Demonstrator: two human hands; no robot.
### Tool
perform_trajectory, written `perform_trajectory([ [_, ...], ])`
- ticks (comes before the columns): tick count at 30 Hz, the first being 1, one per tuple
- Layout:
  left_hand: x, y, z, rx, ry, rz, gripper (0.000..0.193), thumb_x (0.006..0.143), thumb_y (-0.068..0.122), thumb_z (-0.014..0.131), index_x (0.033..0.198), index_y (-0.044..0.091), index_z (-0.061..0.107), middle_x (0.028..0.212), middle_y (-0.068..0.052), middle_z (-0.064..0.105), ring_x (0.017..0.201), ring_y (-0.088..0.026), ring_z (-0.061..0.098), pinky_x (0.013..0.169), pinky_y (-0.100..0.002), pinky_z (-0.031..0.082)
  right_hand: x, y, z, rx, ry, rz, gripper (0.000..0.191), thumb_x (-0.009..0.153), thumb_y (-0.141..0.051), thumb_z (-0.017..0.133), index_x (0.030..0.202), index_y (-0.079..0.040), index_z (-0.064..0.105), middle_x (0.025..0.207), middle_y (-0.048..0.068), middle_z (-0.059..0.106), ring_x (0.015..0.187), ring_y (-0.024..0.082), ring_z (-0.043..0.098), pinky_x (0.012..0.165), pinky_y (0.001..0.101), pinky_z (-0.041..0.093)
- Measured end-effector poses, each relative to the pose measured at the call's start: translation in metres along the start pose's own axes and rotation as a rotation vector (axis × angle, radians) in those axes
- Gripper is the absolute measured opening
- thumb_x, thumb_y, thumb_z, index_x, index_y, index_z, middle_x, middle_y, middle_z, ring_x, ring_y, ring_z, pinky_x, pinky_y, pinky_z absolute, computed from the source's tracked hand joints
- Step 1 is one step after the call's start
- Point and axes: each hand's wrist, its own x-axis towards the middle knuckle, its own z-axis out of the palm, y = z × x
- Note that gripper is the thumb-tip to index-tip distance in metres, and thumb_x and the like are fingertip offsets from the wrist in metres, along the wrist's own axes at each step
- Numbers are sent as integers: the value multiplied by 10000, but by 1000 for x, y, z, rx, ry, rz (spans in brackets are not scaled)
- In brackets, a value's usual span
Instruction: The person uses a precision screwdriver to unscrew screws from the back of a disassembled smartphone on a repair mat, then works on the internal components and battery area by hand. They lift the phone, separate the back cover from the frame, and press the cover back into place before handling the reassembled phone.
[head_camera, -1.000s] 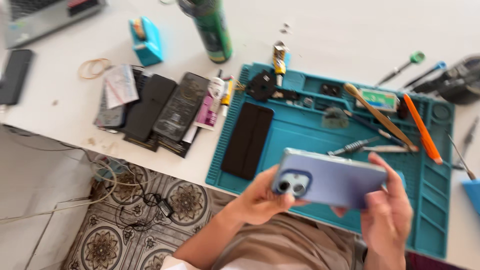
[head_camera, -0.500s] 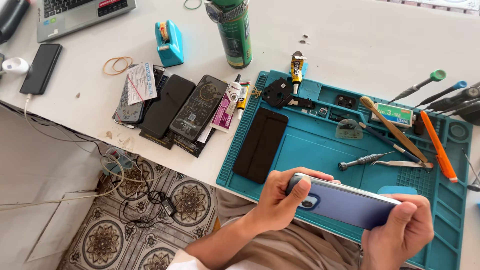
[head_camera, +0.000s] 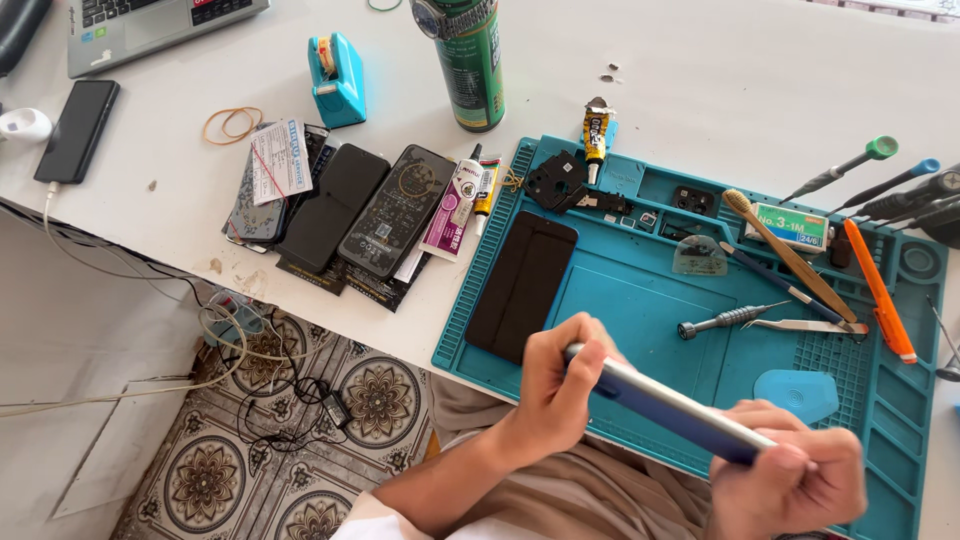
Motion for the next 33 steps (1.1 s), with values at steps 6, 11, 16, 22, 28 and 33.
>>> perform_trajectory([
  [6, -2, -10, -7, 198, 101, 77, 372, 1139, 243, 542, 837, 26, 533, 694, 28, 544, 661, 13, 457, 569, -209, 373, -6, 4, -3, -114, -56, 40, 670, 1127, -554, 679, 792, -55, 384, 638, 109, 584, 581, 163, 608, 580, 305, 528],
  [11, 1, 4, -4, 26, -41, -101, 314, 1064, 262, 616, 1217, -11, 589, 976, 5, 632, 861, -14, 546, 715, -212, 475, 6, 15, -9, 249, 97, 355, 554, 1208, -408, 573, 815, -61, 394, 714, 52, 519, 650, 77, 493, 627, 229, 439],
  [16, -3, 6, 17, 29, -116, -176, 426, 1037, 212, 662, 1358, -36, 530, 1217, -55, 645, 1084, -119, 659, 886, -293, 590, -2, 12, 3, 360, 78, 472, 238, 1214, -210, 533, 1019, -80, 488, 913, -2, 550, 836, 58, 527, 811, 225, 475],
  [22, -2, -6, 18, 4, -76, -301, 417, 1032, 143, 660, 1351, -45, 469, 1081, -132, 728, 922, -168, 738, 723, -315, 654, -2, 12, -2, 239, -14, 558, 110, 1160, -133, 517, 1068, -72, 517, 972, -12, 553, 878, 41, 505, 808, 206, 454],
  [28, 4, -5, 10, -178, -110, -436, 469, 1026, 122, 628, 1420, -11, 412, 1089, -130, 721, 938, -176, 759, 757, -321, 665, -4, 14, -4, 221, -58, 523, 138, 1168, -120, 519, 1042, -65, 514, 913, -24, 527, 805, 27, 464, 716, 183, 421],
  [33, 1, -3, 7, -219, -104, -335, 477, 1048, 104, 672, 1450, -34, 455, 1117, -141, 732, 952, -170, 743, 763, -311, 639, 7, -8, 21, 98, -88, 448, 126, 1111, -111, 613, 1091, -27, 522, 1036, 15, 578, 819, 40, 515, 765, 184, 460],
])
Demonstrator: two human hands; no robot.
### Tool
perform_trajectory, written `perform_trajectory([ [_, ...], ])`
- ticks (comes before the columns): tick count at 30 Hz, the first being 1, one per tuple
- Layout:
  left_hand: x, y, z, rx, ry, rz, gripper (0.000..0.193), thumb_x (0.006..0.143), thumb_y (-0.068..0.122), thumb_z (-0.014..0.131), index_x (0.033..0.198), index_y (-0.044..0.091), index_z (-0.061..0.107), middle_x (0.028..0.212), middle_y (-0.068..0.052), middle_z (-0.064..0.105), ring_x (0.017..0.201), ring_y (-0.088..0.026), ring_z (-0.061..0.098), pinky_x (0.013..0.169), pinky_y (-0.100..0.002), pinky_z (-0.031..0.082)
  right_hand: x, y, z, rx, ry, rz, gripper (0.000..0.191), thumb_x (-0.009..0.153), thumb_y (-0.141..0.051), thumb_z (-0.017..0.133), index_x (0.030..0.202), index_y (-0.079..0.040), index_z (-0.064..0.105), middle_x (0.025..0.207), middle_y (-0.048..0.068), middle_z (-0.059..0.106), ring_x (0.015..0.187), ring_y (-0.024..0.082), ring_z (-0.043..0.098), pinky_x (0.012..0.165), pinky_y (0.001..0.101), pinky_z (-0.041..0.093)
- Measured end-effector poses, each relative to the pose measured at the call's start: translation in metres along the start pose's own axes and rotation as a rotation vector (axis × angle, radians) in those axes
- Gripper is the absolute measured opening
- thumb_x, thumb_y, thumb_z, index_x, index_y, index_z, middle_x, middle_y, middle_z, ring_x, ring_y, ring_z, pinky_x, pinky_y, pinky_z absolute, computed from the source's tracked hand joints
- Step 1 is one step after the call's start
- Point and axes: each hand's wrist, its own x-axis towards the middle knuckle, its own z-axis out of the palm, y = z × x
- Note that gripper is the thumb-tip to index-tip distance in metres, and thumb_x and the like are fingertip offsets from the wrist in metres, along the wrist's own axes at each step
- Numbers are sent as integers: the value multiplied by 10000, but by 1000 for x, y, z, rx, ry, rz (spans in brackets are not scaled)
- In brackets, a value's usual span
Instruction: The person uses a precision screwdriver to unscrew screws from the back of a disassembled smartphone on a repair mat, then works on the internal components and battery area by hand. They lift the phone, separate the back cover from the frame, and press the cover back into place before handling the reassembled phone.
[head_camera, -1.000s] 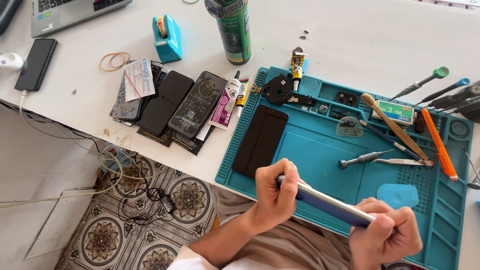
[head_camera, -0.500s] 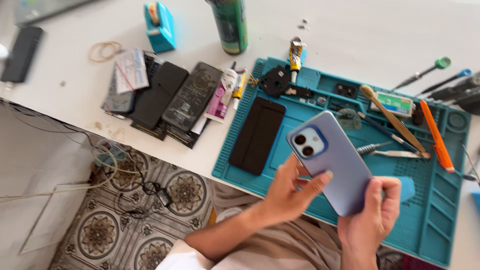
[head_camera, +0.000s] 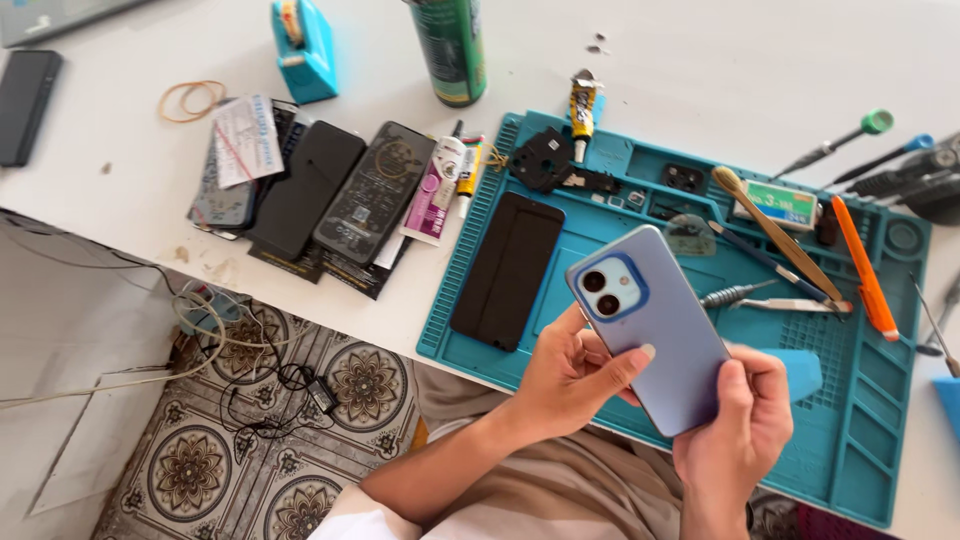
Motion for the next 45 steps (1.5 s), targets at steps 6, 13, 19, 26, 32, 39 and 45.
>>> perform_trajectory([
  [6, -4, -17, -12, -51, -2, 94, 495, 1012, 71, 735, 1435, -13, 492, 1097, -120, 747, 959, -124, 723, 830, -277, 608, 0, -32, 20, -832, -281, -379, 860, 643, -140, 846, 1408, 43, 497, 1263, 182, 585, 1126, 274, 616, 931, 365, 514],
  [13, -2, -16, -11, 211, -32, 252, 515, 959, 171, 859, 1318, -10, 538, 1217, -119, 638, 1129, -133, 628, 1036, -327, 523, 13, -17, -7, -376, -441, -11, 840, 728, -155, 823, 1456, 10, 438, 1255, 115, 574, 1118, 185, 615, 974, 299, 509],
  [19, -5, 11, -6, 68, -107, 156, 886, 827, 308, 854, 1538, -28, 448, 1416, -154, 614, 1309, -208, 610, 1174, -376, 492, 4, -5, -9, -50, -664, 234, 892, 710, -336, 845, 1417, 37, 449, 1246, 133, 584, 1131, 189, 589, 995, 307, 471],
  [26, -1, 24, -6, 54, -89, 135, 772, 874, 255, 831, 1491, -50, 483, 1376, -211, 640, 1352, -256, 620, 1206, -400, 485, 7, -8, 2, -35, -653, 311, 908, 701, -392, 880, 1376, 52, 465, 1207, 143, 599, 1094, 197, 607, 938, 324, 506],
  [32, -4, 18, -15, 105, -104, 143, 809, 864, 304, 809, 1513, -40, 469, 1374, -184, 655, 1294, -233, 657, 1167, -392, 520, 1, 2, -1, -5, -623, 253, 916, 728, -399, 872, 1402, 74, 472, 1229, 136, 597, 1102, 191, 606, 977, 316, 491],
  [39, -16, 15, -15, 133, -102, 183, 752, 910, 385, 816, 1443, -47, 509, 1320, -173, 683, 1219, -201, 687, 1080, -350, 565, -6, 11, -11, 48, -667, 241, 942, 729, -379, 902, 1408, 92, 450, 1237, 156, 593, 1137, 207, 598, 998, 328, 480],
  [45, -14, 16, -8, 161, -62, 161, 756, 900, 388, 808, 1453, -34, 514, 1270, -158, 706, 1160, -195, 719, 1063, -359, 597, -4, 11, -16, 60, -645, 285, 946, 723, -382, 900, 1406, 99, 456, 1238, 164, 598, 1122, 213, 613, 965, 344, 508],
])
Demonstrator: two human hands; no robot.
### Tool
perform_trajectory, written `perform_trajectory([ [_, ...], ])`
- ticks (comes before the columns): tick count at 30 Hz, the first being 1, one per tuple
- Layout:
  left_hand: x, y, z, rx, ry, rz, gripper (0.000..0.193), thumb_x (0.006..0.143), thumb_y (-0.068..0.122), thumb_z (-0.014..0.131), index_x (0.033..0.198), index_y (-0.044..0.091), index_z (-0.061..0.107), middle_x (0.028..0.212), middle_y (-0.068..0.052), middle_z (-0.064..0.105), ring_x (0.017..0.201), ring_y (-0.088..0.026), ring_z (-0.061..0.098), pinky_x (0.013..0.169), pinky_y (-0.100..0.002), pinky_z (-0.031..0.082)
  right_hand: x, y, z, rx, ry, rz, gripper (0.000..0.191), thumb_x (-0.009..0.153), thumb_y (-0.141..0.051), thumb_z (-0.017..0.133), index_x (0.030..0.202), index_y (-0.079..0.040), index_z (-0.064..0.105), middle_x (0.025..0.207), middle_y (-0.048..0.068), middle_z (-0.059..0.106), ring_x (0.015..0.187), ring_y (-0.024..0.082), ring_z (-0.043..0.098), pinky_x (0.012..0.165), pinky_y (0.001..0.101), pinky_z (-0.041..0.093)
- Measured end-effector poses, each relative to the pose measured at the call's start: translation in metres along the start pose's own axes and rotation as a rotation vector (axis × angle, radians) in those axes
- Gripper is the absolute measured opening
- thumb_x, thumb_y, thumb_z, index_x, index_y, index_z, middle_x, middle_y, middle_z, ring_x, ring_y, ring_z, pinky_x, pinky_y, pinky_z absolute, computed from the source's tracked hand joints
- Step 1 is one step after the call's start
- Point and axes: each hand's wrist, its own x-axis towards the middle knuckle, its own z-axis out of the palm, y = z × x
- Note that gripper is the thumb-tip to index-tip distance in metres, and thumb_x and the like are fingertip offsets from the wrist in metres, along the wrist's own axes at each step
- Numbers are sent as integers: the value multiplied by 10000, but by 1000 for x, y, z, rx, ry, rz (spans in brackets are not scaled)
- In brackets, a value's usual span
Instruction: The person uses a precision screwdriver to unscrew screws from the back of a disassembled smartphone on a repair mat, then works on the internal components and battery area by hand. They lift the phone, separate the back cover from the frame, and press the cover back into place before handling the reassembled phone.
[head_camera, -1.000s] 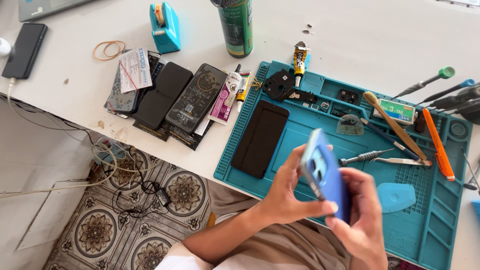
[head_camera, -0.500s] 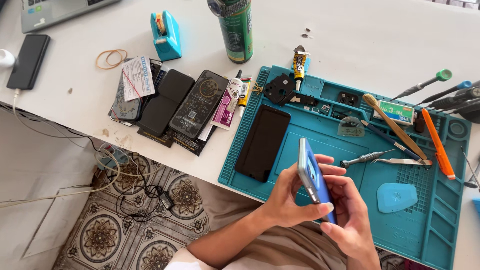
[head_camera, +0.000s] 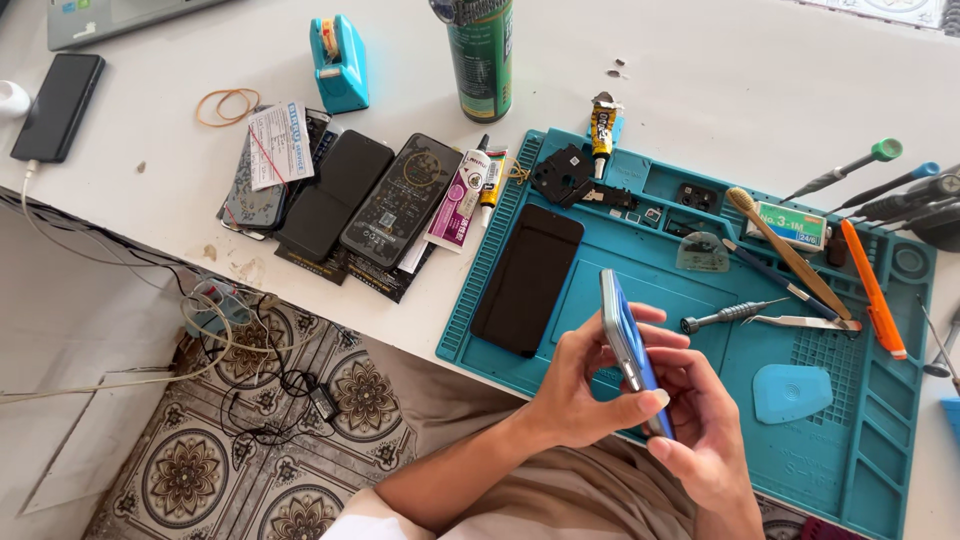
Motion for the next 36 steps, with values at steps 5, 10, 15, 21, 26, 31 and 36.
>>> perform_trajectory([
  [5, 2, 4, -3, 2, -29, 3, 755, 905, 385, 806, 1446, -50, 510, 1247, -157, 712, 1193, -205, 713, 1080, -364, 591, 1, -2, 1, -63, -10, -48, 906, 740, -378, 885, 1401, 89, 478, 1248, 154, 607, 1156, 196, 611, 1008, 316, 492],
  [10, 6, 0, -2, -31, 14, 108, 792, 880, 508, 754, 1398, -39, 511, 1393, -160, 619, 1347, -207, 615, 1121, -365, 545, 3, -1, 4, -83, 14, -3, 898, 688, -316, 912, 1370, 84, 486, 1220, 170, 623, 1133, 212, 622, 997, 331, 497],
  [15, 3, -7, -4, -217, 101, 57, 902, 890, 542, 803, 1441, -56, 413, 1392, -225, 620, 1249, -282, 677, 1096, -428, 565, 5, 1, 4, -130, 27, 1, 906, 644, -285, 914, 1361, 71, 489, 1202, 179, 646, 1130, 216, 638, 1014, 335, 499],
  [21, 3, -7, -7, -166, 68, 26, 924, 891, 580, 793, 1452, -58, 427, 1355, -235, 635, 1259, -290, 684, 1111, -425, 566, 6, -2, 2, -123, 18, -18, 874, 645, -265, 905, 1344, 67, 499, 1220, 179, 646, 1147, 218, 639, 1026, 329, 494],
  [26, 4, -12, -6, -254, 71, 26, 907, 888, 561, 814, 1436, -55, 438, 1338, -255, 634, 1248, -306, 680, 1119, -440, 556, 5, -3, 8, -126, 21, -43, 875, 649, -274, 923, 1330, 69, 494, 1238, 174, 637, 1171, 217, 627, 1042, 333, 485],
  [31, 5, -14, -4, -311, 60, -7, 974, 856, 566, 859, 1445, -76, 423, 1356, -279, 623, 1265, -317, 680, 1132, -458, 557, 5, -9, 8, -143, -20, -91, 820, 716, -268, 894, 1341, 72, 486, 1275, 181, 629, 1203, 222, 620, 1046, 330, 488],
  [36, 9, -7, -1, 64, -40, 171, 1331, 763, 602, 906, 1656, -33, 150, 1521, -206, 519, 1325, -229, 618, 1120, -345, 522, -3, -5, 1, 208, 3, -65, 694, 891, -274, 715, 1420, 68, 422, 1348, 223, 600, 1188, 302, 664, 1021, 417, 545],
])
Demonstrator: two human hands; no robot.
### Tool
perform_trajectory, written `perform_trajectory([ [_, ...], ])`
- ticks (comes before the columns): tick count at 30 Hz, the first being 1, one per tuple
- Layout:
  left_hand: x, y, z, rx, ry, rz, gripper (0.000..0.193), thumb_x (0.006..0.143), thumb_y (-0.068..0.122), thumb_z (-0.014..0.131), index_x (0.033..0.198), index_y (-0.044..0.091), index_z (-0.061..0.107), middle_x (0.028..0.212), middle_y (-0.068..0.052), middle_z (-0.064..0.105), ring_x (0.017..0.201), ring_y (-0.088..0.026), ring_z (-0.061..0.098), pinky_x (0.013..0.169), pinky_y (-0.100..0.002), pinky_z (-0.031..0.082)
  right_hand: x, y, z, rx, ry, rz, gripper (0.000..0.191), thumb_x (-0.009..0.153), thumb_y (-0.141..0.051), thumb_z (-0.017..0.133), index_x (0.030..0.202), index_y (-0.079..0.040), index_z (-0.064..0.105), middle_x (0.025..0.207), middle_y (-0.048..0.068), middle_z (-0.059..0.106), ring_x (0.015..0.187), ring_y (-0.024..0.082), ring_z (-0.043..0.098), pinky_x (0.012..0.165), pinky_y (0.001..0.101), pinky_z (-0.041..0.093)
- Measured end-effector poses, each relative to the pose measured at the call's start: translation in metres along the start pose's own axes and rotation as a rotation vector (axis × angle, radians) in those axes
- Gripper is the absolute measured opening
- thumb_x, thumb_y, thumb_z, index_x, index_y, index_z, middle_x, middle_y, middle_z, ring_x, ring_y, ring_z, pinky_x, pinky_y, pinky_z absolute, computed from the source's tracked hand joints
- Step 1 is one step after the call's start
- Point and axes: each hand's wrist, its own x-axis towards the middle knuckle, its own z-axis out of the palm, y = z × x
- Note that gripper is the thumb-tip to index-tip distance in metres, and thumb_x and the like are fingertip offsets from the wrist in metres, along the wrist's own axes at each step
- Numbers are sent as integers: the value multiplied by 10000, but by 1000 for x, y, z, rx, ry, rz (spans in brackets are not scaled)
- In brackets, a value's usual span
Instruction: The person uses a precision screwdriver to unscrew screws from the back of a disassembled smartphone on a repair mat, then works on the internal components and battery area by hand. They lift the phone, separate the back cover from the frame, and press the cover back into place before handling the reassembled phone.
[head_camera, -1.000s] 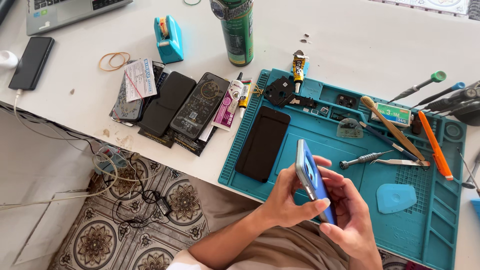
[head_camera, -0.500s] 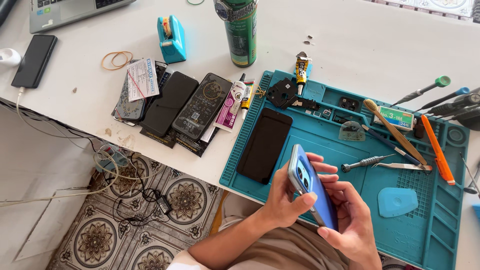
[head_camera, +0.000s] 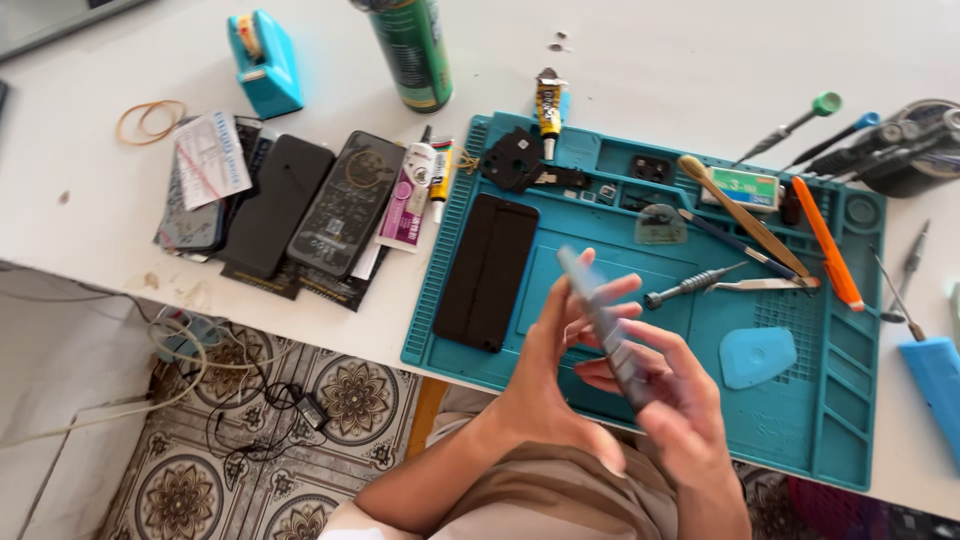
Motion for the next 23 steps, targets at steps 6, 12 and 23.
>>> perform_trajectory([
  [6, 3, -1, 6, 42, 81, -135, 1187, 885, 374, 812, 1668, -91, 51, 1532, -220, 491, 1388, -220, 526, 1199, -342, 420, 1, 15, -11, 439, 45, -27, 195, 1157, 67, 374, 1262, 218, 441, 1068, 177, 615, 932, 201, 620, 763, 317, 568],
  [12, 2, 6, 9, -23, 194, -173, 948, 1006, 257, 671, 1670, -50, 68, 1591, -211, 433, 1429, -240, 497, 1220, -351, 383, 24, 7, 20, -440, 442, 154, 399, 1019, -129, 527, 1383, 32, 561, 1011, 94, 725, 753, 120, 698, 512, 308, 644],
  [23, 10, 39, -15, 1129, 158, 47, 529, 884, 399, 763, 1307, 96, 667, 1507, -142, 540, 1483, -371, 431, 1247, -480, 303, 26, -9, 42, -986, 405, 85, 530, 877, -184, 788, 1370, -37, 658, 572, 72, 607, 471, 76, 513, 442, 279, 453],
])
